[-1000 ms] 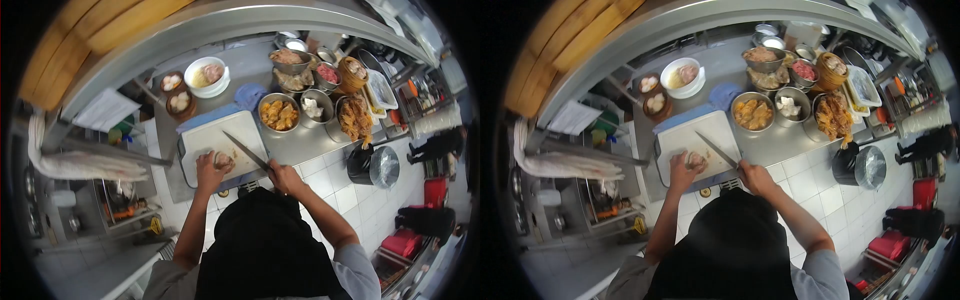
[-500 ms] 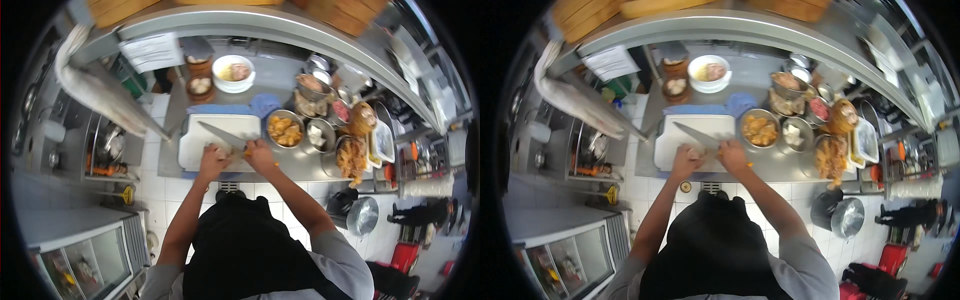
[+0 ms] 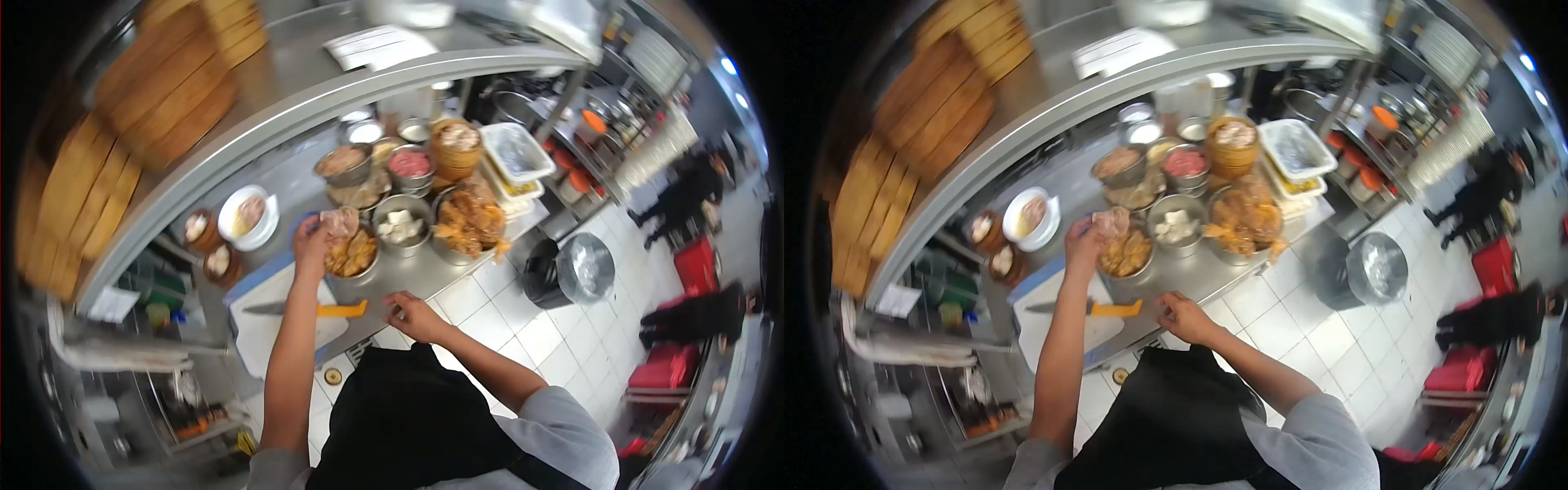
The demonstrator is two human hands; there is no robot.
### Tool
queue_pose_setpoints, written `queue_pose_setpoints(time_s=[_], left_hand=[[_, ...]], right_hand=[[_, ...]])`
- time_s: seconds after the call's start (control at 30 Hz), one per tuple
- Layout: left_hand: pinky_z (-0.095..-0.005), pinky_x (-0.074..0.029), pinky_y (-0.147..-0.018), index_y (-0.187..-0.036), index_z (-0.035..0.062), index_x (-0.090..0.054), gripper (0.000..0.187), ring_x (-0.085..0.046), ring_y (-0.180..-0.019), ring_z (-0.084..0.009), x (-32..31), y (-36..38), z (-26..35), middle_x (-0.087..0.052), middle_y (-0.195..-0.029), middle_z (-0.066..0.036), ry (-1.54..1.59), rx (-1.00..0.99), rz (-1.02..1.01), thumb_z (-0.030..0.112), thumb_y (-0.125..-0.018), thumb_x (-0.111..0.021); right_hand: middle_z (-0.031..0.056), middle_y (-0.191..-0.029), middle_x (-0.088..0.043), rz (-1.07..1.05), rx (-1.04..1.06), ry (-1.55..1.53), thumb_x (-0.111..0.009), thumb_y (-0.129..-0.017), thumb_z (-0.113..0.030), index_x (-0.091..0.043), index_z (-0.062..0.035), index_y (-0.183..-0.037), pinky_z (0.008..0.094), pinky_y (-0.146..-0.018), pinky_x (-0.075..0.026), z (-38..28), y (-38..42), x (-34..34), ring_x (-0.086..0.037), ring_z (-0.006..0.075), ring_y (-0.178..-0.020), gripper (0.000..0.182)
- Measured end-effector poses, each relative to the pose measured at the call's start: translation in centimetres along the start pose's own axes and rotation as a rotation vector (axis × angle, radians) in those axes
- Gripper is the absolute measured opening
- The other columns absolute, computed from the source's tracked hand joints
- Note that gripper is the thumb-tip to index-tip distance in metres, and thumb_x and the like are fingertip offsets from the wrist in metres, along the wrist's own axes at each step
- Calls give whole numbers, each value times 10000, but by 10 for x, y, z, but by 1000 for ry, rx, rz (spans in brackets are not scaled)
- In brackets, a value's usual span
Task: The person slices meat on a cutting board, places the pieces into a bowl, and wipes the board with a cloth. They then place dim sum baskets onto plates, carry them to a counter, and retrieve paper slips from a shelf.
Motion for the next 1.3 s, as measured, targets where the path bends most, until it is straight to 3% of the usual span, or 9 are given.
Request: queue_pose_setpoints(time_s=[0.13,0.33,0.57,0.7,0.83,1.03,1.17,1.23,1.3], left_hand=[[-297,-523,-686,-1150,10,-560,344,-615,-757,-149,-38,-34,1,-624,-853,-49,-280,-160,236,133,-871,-718],[-250,-525,-699,-1151,17,-611,309,-626,-816,-108,9,19,-60,-663,-951,-42,-503,-264,-70,25,-855,-698],[-351,-515,-888,-1246,11,-583,439,-547,-1202,-227,123,145,10,-508,-1366,-152,-750,-434,105,-39,-823,-686],[-401,-456,-915,-1158,-19,-561,331,-517,-964,-238,219,204,98,-512,-1037,-114,-918,-930,653,-30,-841,-658],[-422,-442,-982,-1253,-35,-483,428,-518,-1117,-290,239,261,211,-518,-1215,-186,-1268,-1256,1289,76,-892,-684],[-347,-496,-929,-1275,-121,-494,470,-613,-1043,-217,322,236,239,-609,-1222,-219,-534,-701,840,130,-926,-685],[-311,-512,-835,-1230,-110,-536,438,-605,-951,-176,332,238,221,-623,-1162,-179,-673,-875,688,184,-937,-677],[-298,-472,-655,-990,-65,-606,303,-555,-730,-141,344,248,218,-632,-875,-98,-630,-615,832,224,-936,-678],[-297,-311,-526,-616,76,-403,466,-368,-547,-120,316,255,220,-395,-552,-3,-879,-621,583,273,-927,-688]], right_hand=[[145,-989,-636,120,-94,36,-678,-878,-167,-580,-11,-1129,358,-739,-547,28,53,30,-663,259,-830,311],[94,-697,-647,227,-327,83,-728,-812,-141,-595,-23,-1088,364,-622,-496,51,122,36,-635,208,-653,328],[149,-894,-713,2,-437,-2,-688,-848,-168,-612,-25,-1103,397,-726,-549,27,116,6,-702,288,-818,302],[153,-891,-705,-199,-372,177,-676,-853,-207,-619,-28,-1078,423,-752,-543,15,100,-33,-682,342,-867,293],[158,-981,-710,-294,-406,234,-683,-856,-277,-631,-37,-1120,403,-836,-541,-4,79,-93,-685,311,-945,361],[176,-977,-700,-321,-319,59,-664,-861,-287,-655,-24,-1097,418,-851,-526,12,74,-221,-672,343,-946,354],[149,-917,-709,-292,-570,-25,-693,-821,-255,-687,-24,-1025,422,-804,-538,46,73,-268,-691,306,-878,308],[139,-821,-698,-64,-589,-225,-704,-803,-220,-694,-28,-968,416,-718,-549,106,78,-308,-694,257,-756,253],[124,-723,-671,299,-145,124,-701,-805,-188,-668,-25,-879,393,-646,-546,200,68,-383,-672,215,-647,182]])
Point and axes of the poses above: each hand's wrist, its own y-axis away from the middle knuckle, its own x-axis out of the back of the hand, z = x × y, the point moved 1 cm from there along -y, towards the middle knuckle
